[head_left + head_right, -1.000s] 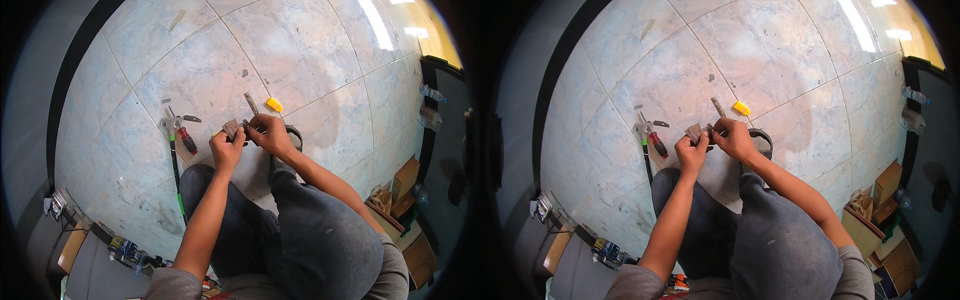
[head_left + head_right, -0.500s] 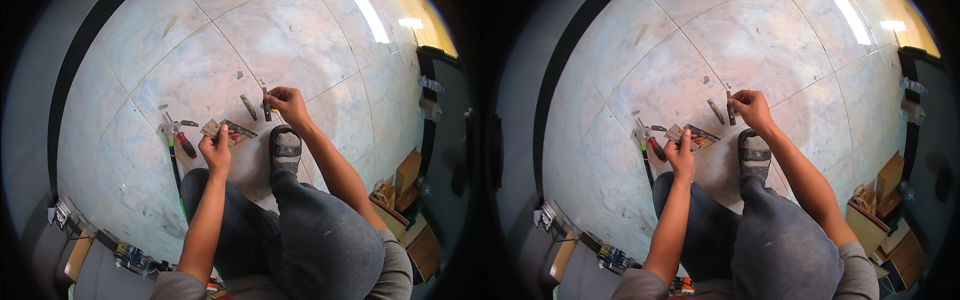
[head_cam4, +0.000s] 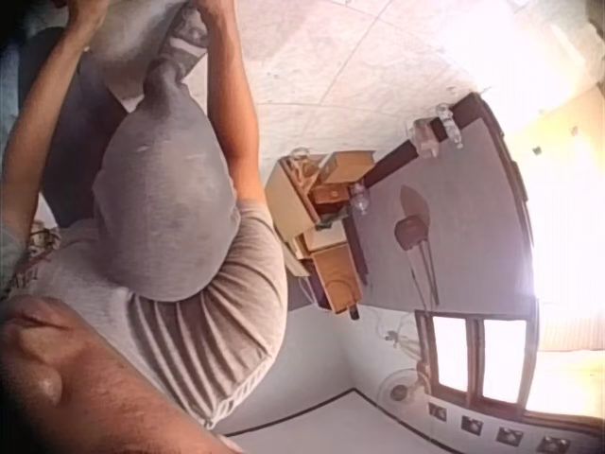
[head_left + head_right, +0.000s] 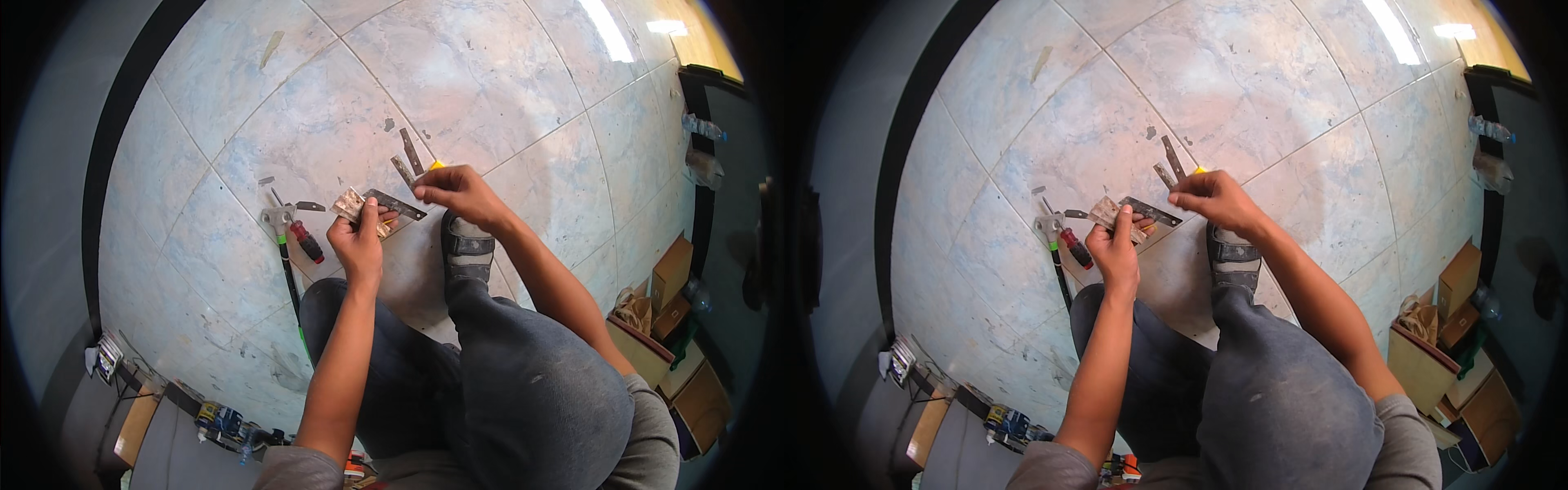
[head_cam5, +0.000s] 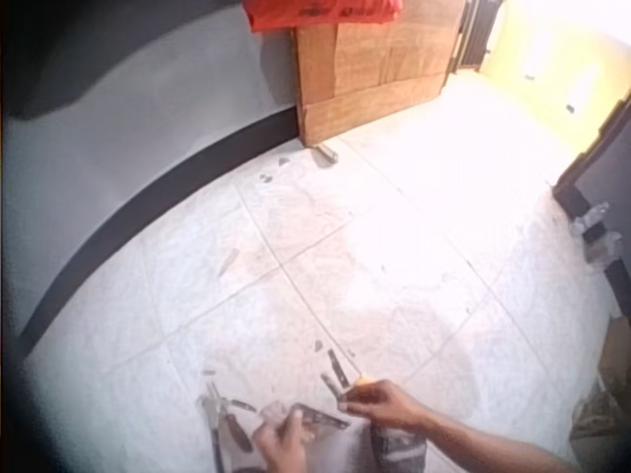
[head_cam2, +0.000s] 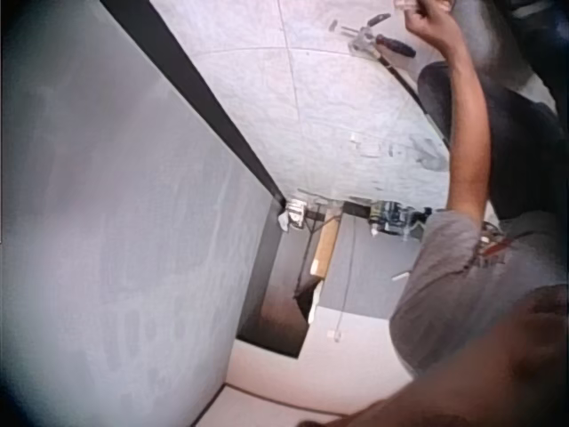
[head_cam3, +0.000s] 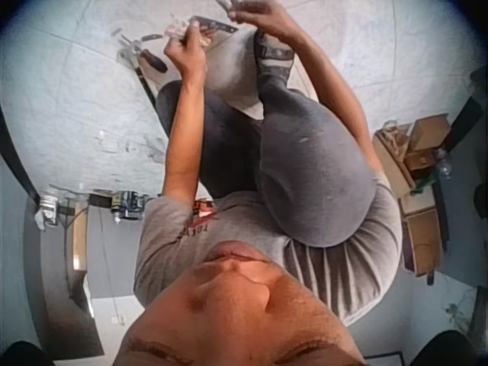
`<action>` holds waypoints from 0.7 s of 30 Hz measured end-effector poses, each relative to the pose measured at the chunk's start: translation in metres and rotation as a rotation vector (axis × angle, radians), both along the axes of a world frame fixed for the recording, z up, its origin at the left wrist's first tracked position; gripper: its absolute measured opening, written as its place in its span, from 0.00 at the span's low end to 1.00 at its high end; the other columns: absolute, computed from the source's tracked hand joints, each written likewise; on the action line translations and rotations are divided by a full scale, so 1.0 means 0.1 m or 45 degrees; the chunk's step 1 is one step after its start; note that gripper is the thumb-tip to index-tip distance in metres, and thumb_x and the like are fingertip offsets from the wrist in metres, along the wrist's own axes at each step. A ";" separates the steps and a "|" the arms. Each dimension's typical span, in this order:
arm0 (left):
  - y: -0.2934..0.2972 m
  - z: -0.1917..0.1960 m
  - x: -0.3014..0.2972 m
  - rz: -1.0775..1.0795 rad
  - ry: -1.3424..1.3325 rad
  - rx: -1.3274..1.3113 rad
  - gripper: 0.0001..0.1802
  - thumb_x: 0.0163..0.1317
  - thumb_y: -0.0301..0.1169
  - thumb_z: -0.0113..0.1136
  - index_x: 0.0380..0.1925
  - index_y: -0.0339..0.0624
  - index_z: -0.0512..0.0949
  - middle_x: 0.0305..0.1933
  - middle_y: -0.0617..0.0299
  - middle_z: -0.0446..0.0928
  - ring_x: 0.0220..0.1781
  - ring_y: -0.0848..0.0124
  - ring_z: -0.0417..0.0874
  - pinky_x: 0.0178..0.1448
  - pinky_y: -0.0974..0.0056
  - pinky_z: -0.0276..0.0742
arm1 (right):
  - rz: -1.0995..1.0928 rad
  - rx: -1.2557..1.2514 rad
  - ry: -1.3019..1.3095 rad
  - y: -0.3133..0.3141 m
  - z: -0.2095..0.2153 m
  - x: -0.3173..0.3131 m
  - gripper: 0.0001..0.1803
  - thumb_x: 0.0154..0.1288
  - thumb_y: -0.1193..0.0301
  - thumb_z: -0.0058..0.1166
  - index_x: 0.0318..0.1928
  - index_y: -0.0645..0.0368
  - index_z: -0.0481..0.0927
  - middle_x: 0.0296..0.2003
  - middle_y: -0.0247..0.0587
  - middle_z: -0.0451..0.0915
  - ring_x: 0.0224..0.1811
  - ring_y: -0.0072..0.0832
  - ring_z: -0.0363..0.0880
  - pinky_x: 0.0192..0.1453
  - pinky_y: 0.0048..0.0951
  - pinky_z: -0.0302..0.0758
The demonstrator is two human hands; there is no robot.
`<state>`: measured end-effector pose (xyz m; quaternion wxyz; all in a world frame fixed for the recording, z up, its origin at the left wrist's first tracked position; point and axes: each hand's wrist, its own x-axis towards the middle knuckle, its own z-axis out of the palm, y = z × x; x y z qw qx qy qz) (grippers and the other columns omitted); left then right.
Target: The person selects a metal blade from a collection on the floor, aligns it with the head of a long-handled scraper, and uses a screwdriver to tighten the screw and secure the blade.
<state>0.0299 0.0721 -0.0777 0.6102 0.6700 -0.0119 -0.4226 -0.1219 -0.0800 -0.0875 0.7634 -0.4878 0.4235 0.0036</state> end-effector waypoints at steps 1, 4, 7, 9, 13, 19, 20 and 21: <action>-0.01 -0.01 -0.01 -0.025 0.021 0.001 0.10 0.76 0.29 0.62 0.41 0.30 0.82 0.36 0.55 0.85 0.34 0.66 0.90 0.37 0.62 0.90 | -0.005 0.089 -0.030 0.05 0.04 0.00 0.12 0.72 0.69 0.68 0.46 0.66 0.89 0.38 0.34 0.89 0.43 0.20 0.84 0.52 0.26 0.79; -0.03 -0.03 0.00 -0.086 0.064 0.018 0.10 0.77 0.29 0.61 0.43 0.30 0.82 0.37 0.54 0.86 0.35 0.65 0.91 0.38 0.62 0.90 | -0.012 0.247 -0.155 0.12 -0.06 -0.02 0.06 0.72 0.74 0.66 0.44 0.65 0.88 0.37 0.33 0.88 0.42 0.20 0.83 0.52 0.26 0.79; -0.04 -0.04 0.00 -0.132 0.099 0.030 0.13 0.78 0.30 0.60 0.48 0.28 0.82 0.41 0.51 0.87 0.40 0.63 0.92 0.43 0.61 0.90 | 0.008 0.225 -0.182 0.05 -0.14 -0.11 0.04 0.74 0.75 0.64 0.43 0.64 0.87 0.37 0.33 0.87 0.41 0.19 0.82 0.52 0.25 0.78; -0.04 -0.04 0.02 -0.181 0.106 0.019 0.16 0.80 0.32 0.57 0.54 0.26 0.81 0.47 0.47 0.87 0.46 0.59 0.92 0.50 0.58 0.90 | -0.077 0.076 -0.116 -0.03 -0.17 -0.16 0.04 0.73 0.77 0.63 0.43 0.65 0.87 0.36 0.34 0.88 0.40 0.20 0.83 0.51 0.26 0.80; 0.00 -0.06 0.09 -0.153 0.351 -0.195 0.21 0.83 0.34 0.52 0.63 0.26 0.76 0.59 0.41 0.84 0.59 0.53 0.89 0.65 0.53 0.85 | -0.252 -0.259 0.122 -0.17 -0.29 -0.15 0.04 0.73 0.78 0.61 0.42 0.67 0.86 0.36 0.37 0.88 0.39 0.22 0.84 0.49 0.29 0.81; -0.05 -0.11 -0.01 -0.251 0.369 -0.200 0.20 0.83 0.32 0.51 0.63 0.26 0.75 0.61 0.40 0.83 0.61 0.53 0.88 0.66 0.54 0.85 | -0.399 -0.642 0.293 -0.17 -0.49 -0.20 0.15 0.73 0.67 0.65 0.49 0.67 0.88 0.41 0.43 0.91 0.43 0.26 0.87 0.52 0.31 0.82; -0.06 -0.11 -0.03 -0.266 0.351 -0.181 0.19 0.83 0.31 0.51 0.63 0.25 0.75 0.60 0.41 0.84 0.60 0.55 0.89 0.64 0.55 0.86 | -0.430 -0.637 0.318 -0.14 -0.46 -0.22 0.16 0.73 0.65 0.65 0.50 0.66 0.88 0.41 0.43 0.91 0.44 0.27 0.88 0.53 0.31 0.82; -0.06 -0.10 -0.03 -0.280 0.333 -0.160 0.19 0.83 0.30 0.51 0.62 0.24 0.76 0.60 0.41 0.84 0.58 0.56 0.89 0.63 0.57 0.87 | -0.393 -0.567 0.247 -0.10 -0.39 -0.19 0.16 0.72 0.65 0.66 0.50 0.66 0.88 0.41 0.43 0.91 0.44 0.27 0.88 0.53 0.31 0.82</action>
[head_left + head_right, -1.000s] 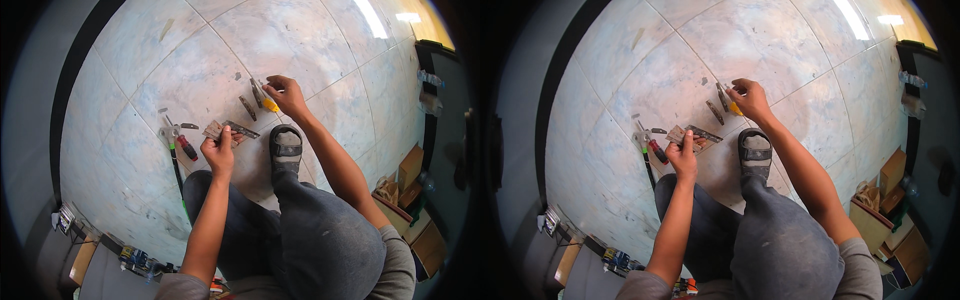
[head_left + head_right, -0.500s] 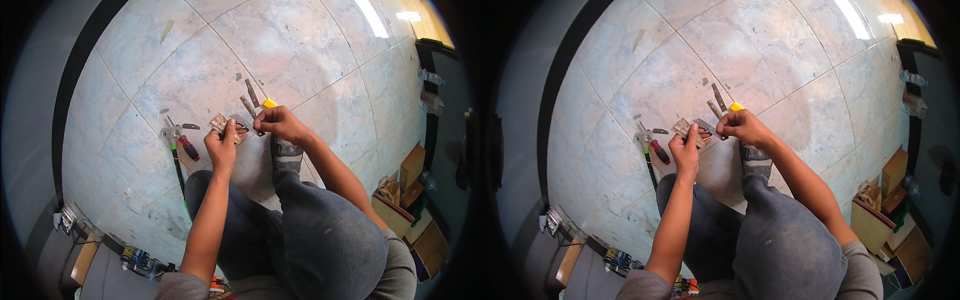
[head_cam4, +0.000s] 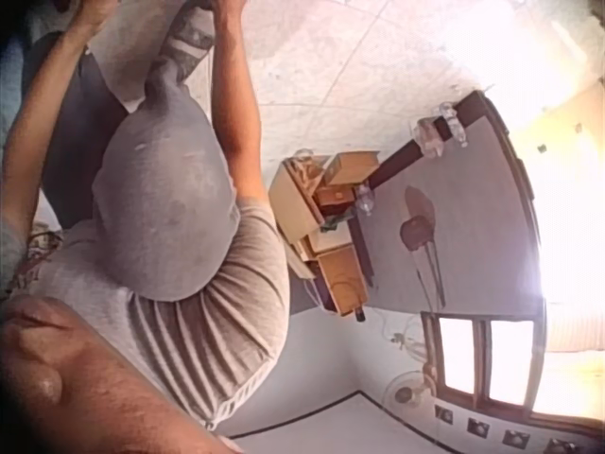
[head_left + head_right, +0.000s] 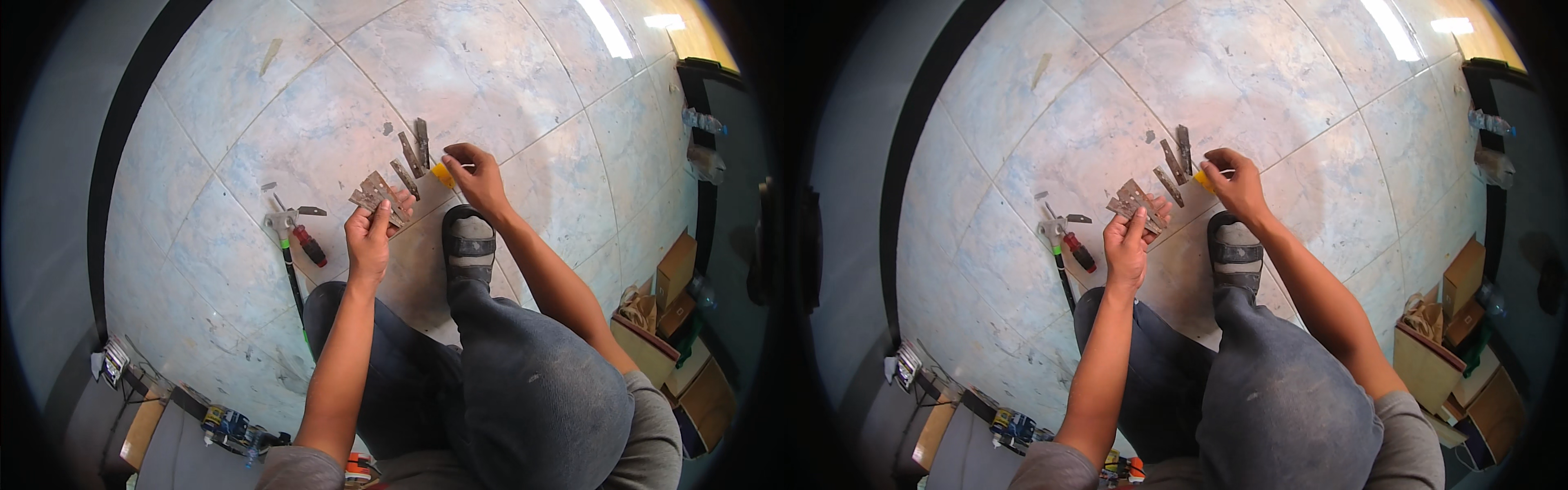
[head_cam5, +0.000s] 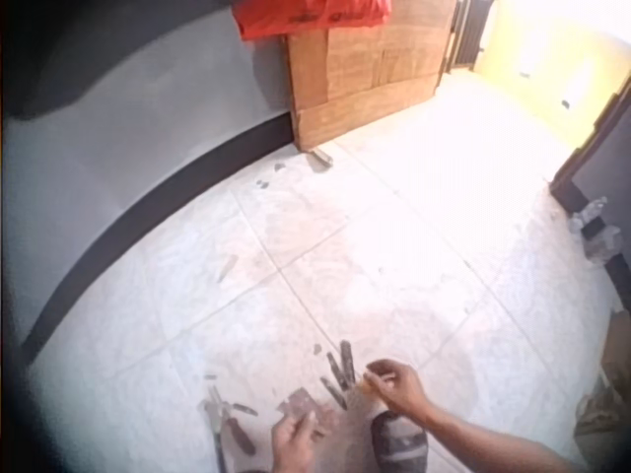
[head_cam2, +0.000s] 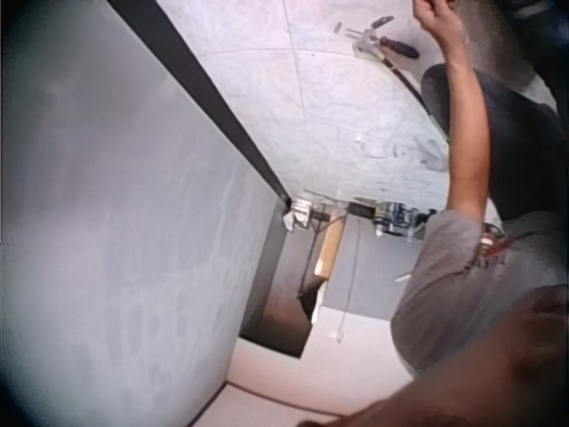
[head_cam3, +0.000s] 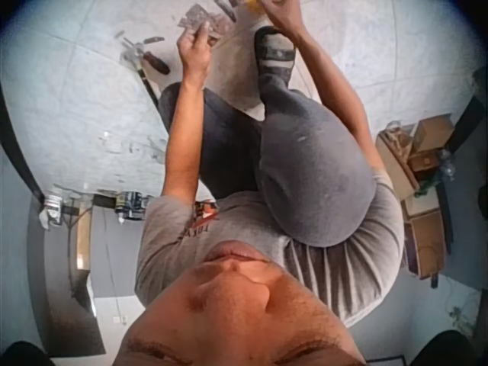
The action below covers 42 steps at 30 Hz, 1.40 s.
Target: The person selects a metal blade from a collection on the floor, aligns it with the head of a long-handled scraper, and uses a screwdriver to tighten the screw and secure the blade.
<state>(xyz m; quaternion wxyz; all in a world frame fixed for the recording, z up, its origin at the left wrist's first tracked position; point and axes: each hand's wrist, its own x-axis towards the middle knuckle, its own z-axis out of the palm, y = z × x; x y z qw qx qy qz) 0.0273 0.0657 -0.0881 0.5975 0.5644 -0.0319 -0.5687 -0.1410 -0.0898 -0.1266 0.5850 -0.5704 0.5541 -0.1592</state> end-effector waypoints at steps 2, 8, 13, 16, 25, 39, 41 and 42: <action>0.01 -0.02 0.01 -0.025 -0.038 -0.004 0.17 0.82 0.29 0.53 0.60 0.25 0.78 0.56 0.43 0.86 0.56 0.59 0.90 0.60 0.60 0.88 | 0.096 0.129 -0.137 0.11 0.15 0.10 0.17 0.72 0.64 0.67 0.50 0.66 0.88 0.42 0.43 0.91 0.45 0.27 0.88 0.54 0.31 0.82; 0.07 -0.13 -0.04 -0.159 -0.134 0.016 0.12 0.79 0.27 0.59 0.52 0.26 0.82 0.45 0.51 0.89 0.48 0.65 0.92 0.57 0.64 0.88 | 0.221 0.625 -0.421 0.26 0.29 0.30 0.11 0.70 0.69 0.70 0.44 0.65 0.88 0.35 0.33 0.87 0.39 0.19 0.84 0.44 0.24 0.80; 0.05 -0.06 -0.05 -0.186 0.080 0.062 0.13 0.81 0.29 0.56 0.52 0.28 0.82 0.47 0.51 0.88 0.48 0.64 0.92 0.56 0.64 0.88 | 0.104 0.708 -0.493 0.31 0.23 0.25 0.07 0.70 0.72 0.68 0.42 0.64 0.89 0.35 0.32 0.87 0.36 0.19 0.82 0.42 0.25 0.79; 0.05 -0.01 -0.01 -0.148 0.257 0.027 0.16 0.82 0.32 0.53 0.54 0.28 0.81 0.50 0.49 0.87 0.50 0.63 0.92 0.58 0.62 0.88 | -0.043 0.857 -0.529 0.30 0.25 0.20 0.07 0.70 0.72 0.68 0.42 0.64 0.90 0.35 0.32 0.87 0.36 0.20 0.83 0.43 0.28 0.80; 0.08 -0.12 0.08 -0.300 0.216 0.060 0.16 0.82 0.36 0.56 0.50 0.32 0.83 0.47 0.55 0.88 0.45 0.71 0.91 0.55 0.64 0.87 | 0.166 0.813 -0.438 0.22 0.18 0.14 0.09 0.71 0.71 0.69 0.46 0.62 0.92 0.37 0.32 0.89 0.39 0.18 0.82 0.50 0.25 0.78; 0.11 -0.15 0.16 -0.275 0.307 0.102 0.12 0.81 0.32 0.55 0.51 0.35 0.83 0.50 0.58 0.88 0.47 0.72 0.90 0.57 0.63 0.86 | 0.056 0.755 -0.490 0.20 0.24 0.11 0.09 0.70 0.72 0.69 0.45 0.64 0.89 0.38 0.33 0.88 0.41 0.19 0.82 0.51 0.25 0.77; 0.12 -0.14 0.18 -0.341 0.241 0.107 0.12 0.81 0.32 0.56 0.52 0.34 0.83 0.50 0.57 0.88 0.47 0.73 0.90 0.56 0.64 0.87 | 0.095 0.752 -0.469 0.22 0.25 0.16 0.10 0.70 0.72 0.69 0.47 0.65 0.89 0.39 0.34 0.88 0.41 0.19 0.82 0.52 0.25 0.77; 0.12 -0.14 0.17 -0.374 0.211 0.106 0.13 0.81 0.32 0.56 0.52 0.34 0.82 0.50 0.57 0.88 0.47 0.73 0.90 0.56 0.64 0.87 | 0.115 0.748 -0.455 0.22 0.26 0.18 0.11 0.70 0.72 0.69 0.48 0.65 0.88 0.39 0.34 0.88 0.41 0.20 0.82 0.52 0.25 0.77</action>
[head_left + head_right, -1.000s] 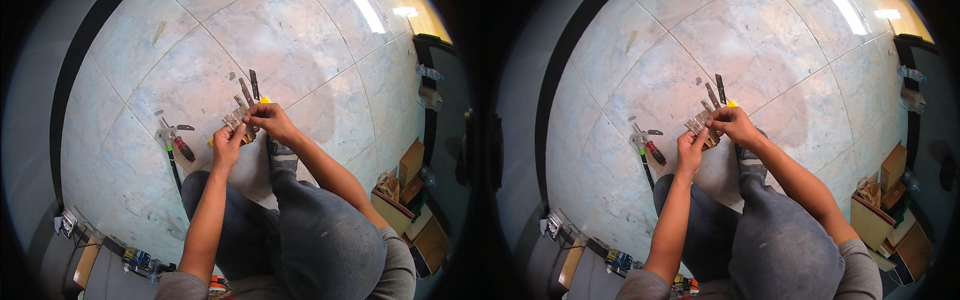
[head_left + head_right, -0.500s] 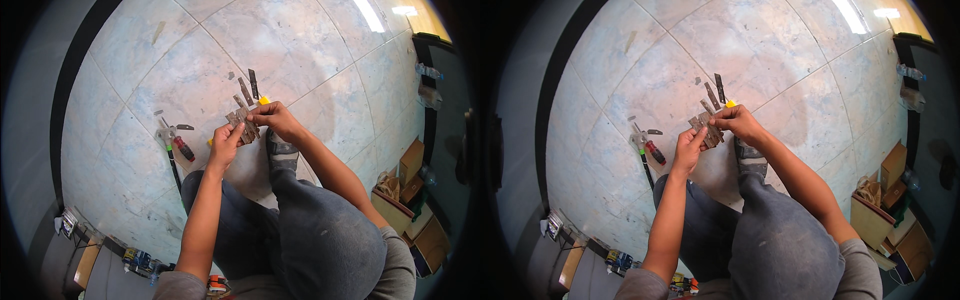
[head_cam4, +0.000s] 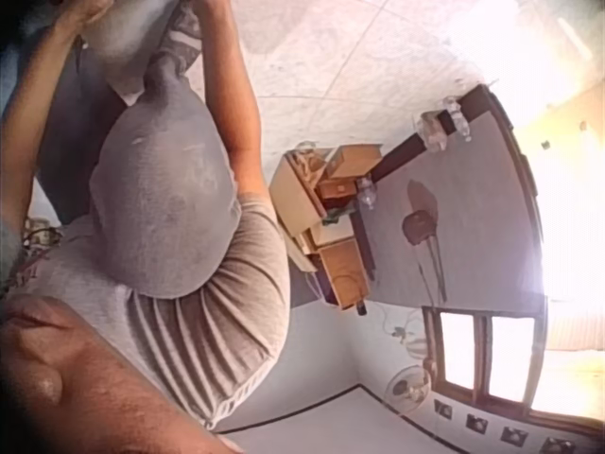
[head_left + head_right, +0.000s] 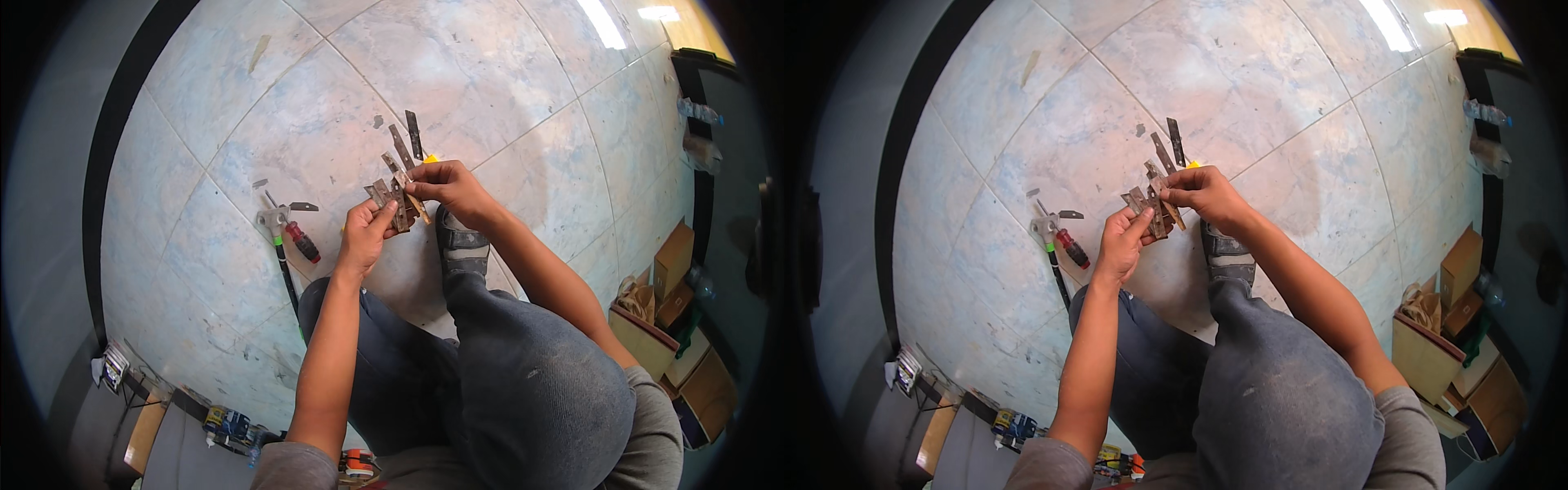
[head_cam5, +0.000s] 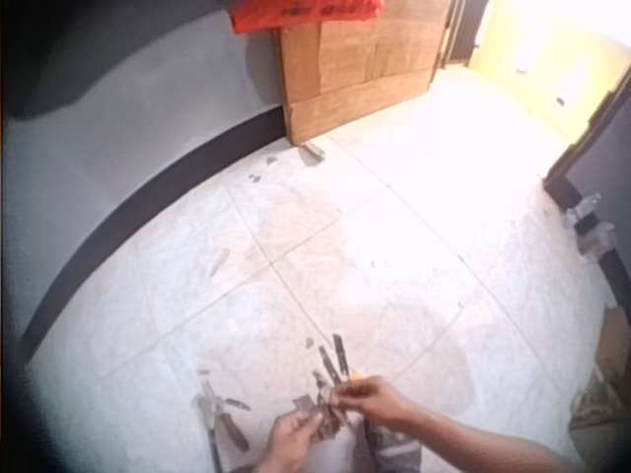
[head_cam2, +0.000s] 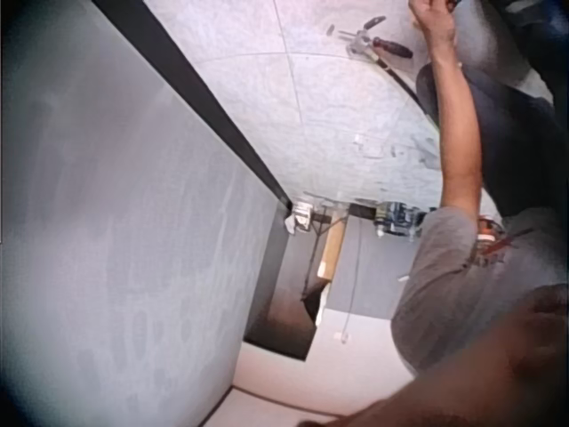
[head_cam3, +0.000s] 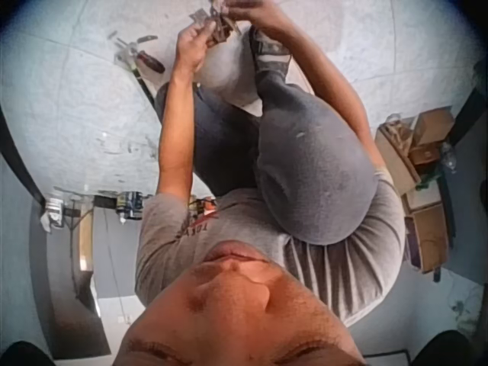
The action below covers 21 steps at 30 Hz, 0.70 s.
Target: The person selects a metal blade from a collection on the floor, aligns it with the head of a long-handled scraper, and uses a screwdriver to tighten the screw and secure the blade.
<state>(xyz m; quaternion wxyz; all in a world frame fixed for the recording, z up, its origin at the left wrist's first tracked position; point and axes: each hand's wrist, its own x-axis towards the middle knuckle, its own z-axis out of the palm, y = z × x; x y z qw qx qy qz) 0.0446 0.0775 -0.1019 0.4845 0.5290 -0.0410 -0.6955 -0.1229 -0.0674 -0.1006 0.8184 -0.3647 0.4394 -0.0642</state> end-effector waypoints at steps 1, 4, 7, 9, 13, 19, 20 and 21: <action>0.01 -0.03 0.00 -0.021 -0.033 0.003 0.13 0.81 0.32 0.56 0.53 0.34 0.83 0.49 0.57 0.88 0.46 0.73 0.90 0.55 0.65 0.87 | 0.011 0.000 0.005 0.00 0.00 0.01 0.12 0.70 0.72 0.69 0.49 0.66 0.88 0.39 0.34 0.88 0.41 0.20 0.82 0.52 0.25 0.77; 0.02 -0.08 0.00 -0.067 -0.105 0.005 0.13 0.81 0.32 0.57 0.54 0.33 0.83 0.48 0.57 0.89 0.45 0.74 0.90 0.53 0.66 0.87 | 0.058 0.016 0.023 0.01 -0.01 0.02 0.11 0.71 0.72 0.68 0.49 0.66 0.87 0.40 0.34 0.88 0.42 0.20 0.82 0.53 0.25 0.77; 0.02 -0.05 -0.03 -0.064 -0.128 -0.006 0.13 0.80 0.31 0.58 0.53 0.33 0.83 0.46 0.58 0.89 0.44 0.75 0.90 0.51 0.68 0.87 | 0.098 0.043 0.058 0.03 -0.07 -0.01 0.10 0.72 0.72 0.67 0.48 0.65 0.87 0.40 0.33 0.88 0.44 0.19 0.83 0.55 0.25 0.77; 0.01 -0.02 -0.05 -0.049 -0.165 0.000 0.12 0.80 0.32 0.59 0.51 0.33 0.84 0.45 0.59 0.89 0.41 0.76 0.89 0.48 0.70 0.86 | 0.082 0.049 0.087 0.07 -0.12 -0.02 0.09 0.71 0.72 0.68 0.46 0.64 0.87 0.39 0.32 0.88 0.43 0.19 0.82 0.53 0.25 0.77; 0.01 -0.06 -0.07 -0.062 -0.289 0.023 0.12 0.78 0.32 0.63 0.46 0.32 0.85 0.38 0.62 0.88 0.35 0.81 0.85 0.41 0.72 0.81 | 0.146 0.003 0.130 0.09 -0.12 -0.03 0.07 0.71 0.72 0.68 0.44 0.63 0.88 0.38 0.31 0.87 0.41 0.18 0.82 0.51 0.25 0.76; -0.02 -0.06 -0.06 -0.031 -0.172 0.102 0.14 0.79 0.33 0.61 0.50 0.31 0.84 0.45 0.58 0.88 0.41 0.76 0.87 0.48 0.69 0.85 | -0.028 0.020 0.046 0.11 -0.16 -0.02 0.05 0.69 0.73 0.69 0.41 0.62 0.88 0.35 0.31 0.87 0.36 0.17 0.81 0.44 0.23 0.76; 0.00 -0.05 -0.05 0.046 -0.088 0.081 0.15 0.79 0.34 0.61 0.52 0.31 0.83 0.48 0.56 0.88 0.45 0.73 0.89 0.51 0.67 0.86 | -0.069 0.026 0.058 0.10 -0.15 -0.02 0.05 0.69 0.73 0.68 0.41 0.62 0.88 0.35 0.31 0.87 0.36 0.17 0.81 0.44 0.23 0.76; -0.01 -0.03 -0.05 0.119 0.001 0.055 0.16 0.79 0.34 0.60 0.54 0.30 0.82 0.52 0.53 0.88 0.49 0.70 0.91 0.54 0.64 0.87 | -0.115 0.027 0.074 0.07 -0.12 -0.04 0.04 0.70 0.74 0.68 0.40 0.62 0.87 0.35 0.31 0.87 0.36 0.17 0.82 0.44 0.23 0.77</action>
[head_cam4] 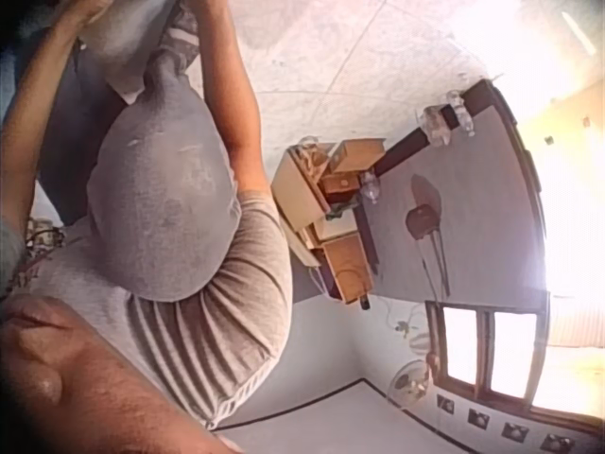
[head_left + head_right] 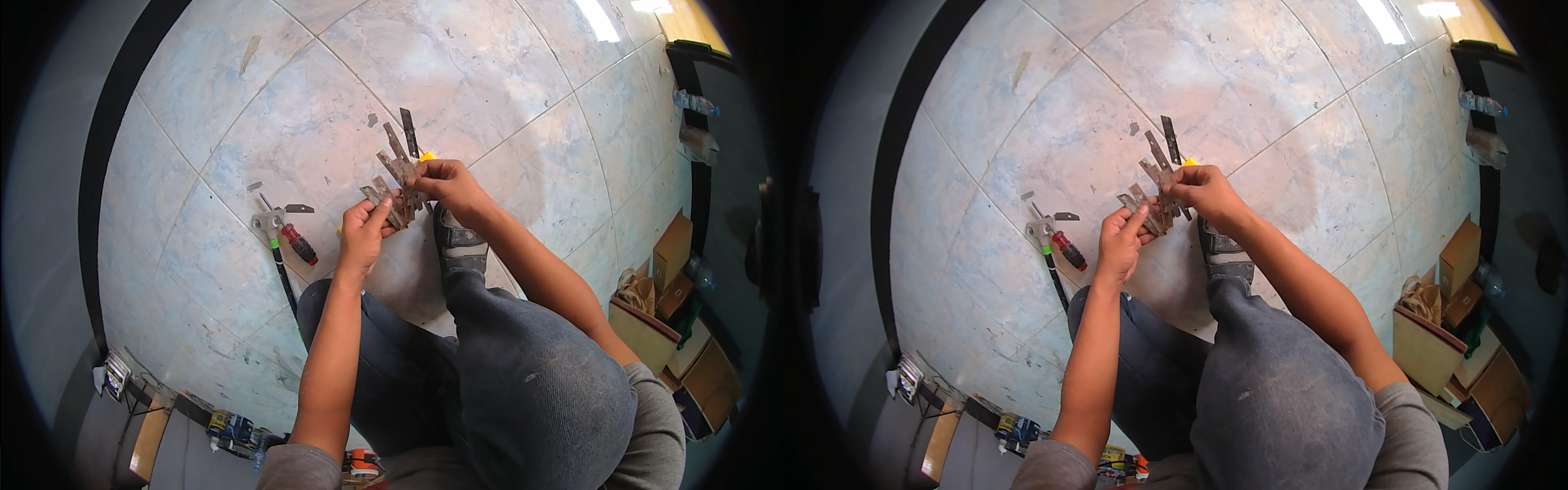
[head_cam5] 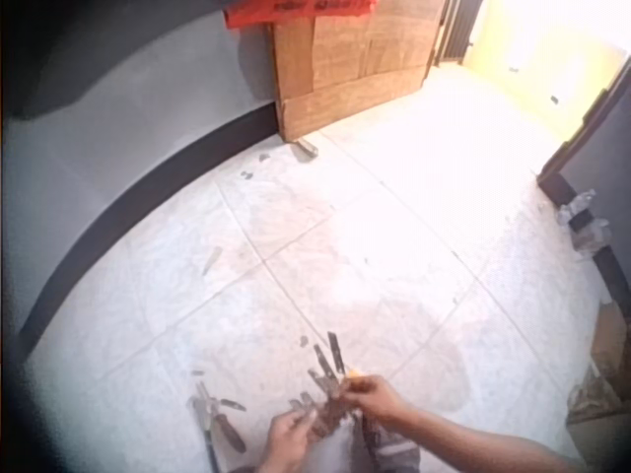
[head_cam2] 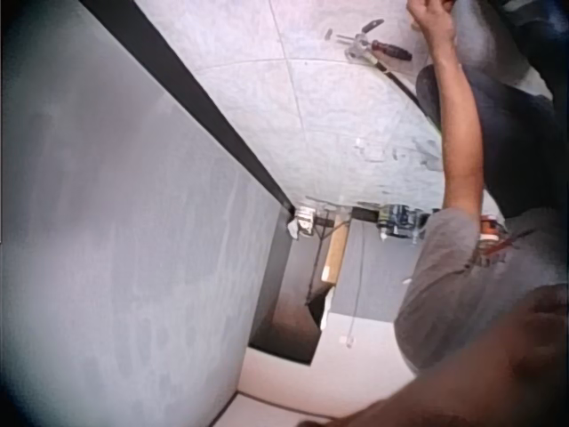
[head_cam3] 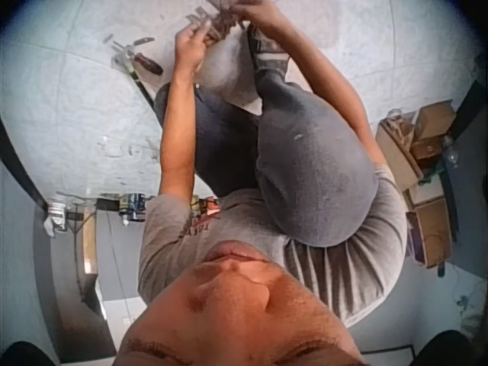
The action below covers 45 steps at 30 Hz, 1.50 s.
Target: The person selects a metal blade from a collection on the floor, aligns it with the head of a long-handled scraper, and uses a screwdriver to tighten the screw and secure the blade.
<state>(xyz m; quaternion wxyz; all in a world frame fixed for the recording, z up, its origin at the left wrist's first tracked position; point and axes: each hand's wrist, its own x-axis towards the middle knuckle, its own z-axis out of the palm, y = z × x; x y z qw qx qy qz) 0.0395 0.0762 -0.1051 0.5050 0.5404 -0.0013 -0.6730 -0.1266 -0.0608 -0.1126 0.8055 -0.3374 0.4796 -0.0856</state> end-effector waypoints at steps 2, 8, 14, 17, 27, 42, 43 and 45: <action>-0.03 0.03 0.01 0.010 -0.004 -0.021 0.18 0.79 0.32 0.59 0.59 0.29 0.79 0.59 0.47 0.85 0.56 0.62 0.89 0.60 0.60 0.87 | -0.038 -0.060 0.028 -0.11 0.02 -0.04 0.04 0.71 0.74 0.66 0.40 0.62 0.87 0.35 0.32 0.87 0.36 0.18 0.82 0.43 0.24 0.77; -0.07 0.15 0.03 0.154 -0.034 -0.043 0.16 0.79 0.30 0.58 0.60 0.32 0.76 0.65 0.41 0.81 0.63 0.53 0.88 0.62 0.57 0.87 | -0.063 -0.477 0.330 -0.53 -0.15 -0.21 0.08 0.71 0.72 0.66 0.39 0.66 0.87 0.30 0.32 0.86 0.30 0.15 0.77 0.36 0.24 0.72; -0.14 0.21 -0.08 0.259 -0.026 -0.089 0.14 0.78 0.30 0.61 0.57 0.35 0.76 0.66 0.41 0.81 0.62 0.53 0.88 0.63 0.55 0.87 | 0.044 -1.384 0.903 -0.70 -0.33 -0.42 0.18 0.70 0.66 0.69 0.52 0.67 0.87 0.36 0.39 0.89 0.40 0.20 0.83 0.45 0.27 0.79; -0.09 0.23 -0.02 0.328 -0.086 -0.077 0.14 0.78 0.30 0.62 0.56 0.35 0.78 0.63 0.44 0.82 0.60 0.54 0.88 0.61 0.55 0.88 | 0.056 -1.054 0.559 -0.57 -0.10 -0.24 0.21 0.69 0.63 0.70 0.54 0.66 0.86 0.39 0.40 0.89 0.42 0.22 0.84 0.47 0.30 0.81; -0.11 0.27 -0.07 0.324 -0.097 -0.157 0.11 0.78 0.31 0.62 0.55 0.40 0.83 0.58 0.54 0.85 0.58 0.65 0.88 0.61 0.55 0.89 | 0.406 -1.002 0.098 -0.04 0.52 0.12 0.07 0.63 0.73 0.71 0.41 0.59 0.88 0.35 0.39 0.86 0.43 0.38 0.85 0.50 0.37 0.80; 0.12 -0.08 -0.10 0.094 -0.338 0.095 0.22 0.75 0.21 0.59 0.67 0.31 0.74 0.55 0.53 0.85 0.50 0.64 0.90 0.56 0.59 0.90 | 0.064 -2.507 0.327 -0.24 1.09 -0.17 0.10 0.54 0.74 0.77 0.36 0.48 0.89 0.36 0.25 0.85 0.42 0.26 0.82 0.70 0.55 0.65; 0.14 -0.11 -0.11 0.051 -0.411 0.083 0.23 0.74 0.21 0.60 0.67 0.31 0.74 0.54 0.54 0.85 0.49 0.65 0.90 0.54 0.61 0.89 | 0.035 -2.510 0.338 -0.23 1.13 -0.19 0.10 0.54 0.74 0.77 0.35 0.48 0.89 0.35 0.24 0.85 0.42 0.26 0.82 0.70 0.55 0.65; 0.14 -0.16 -0.12 0.009 -0.579 0.092 0.22 0.71 0.20 0.64 0.63 0.26 0.75 0.45 0.56 0.85 0.47 0.67 0.90 0.47 0.65 0.86 | -0.029 -2.515 0.359 -0.20 1.20 -0.24 0.10 0.53 0.75 0.78 0.34 0.49 0.88 0.35 0.24 0.85 0.42 0.26 0.82 0.70 0.56 0.64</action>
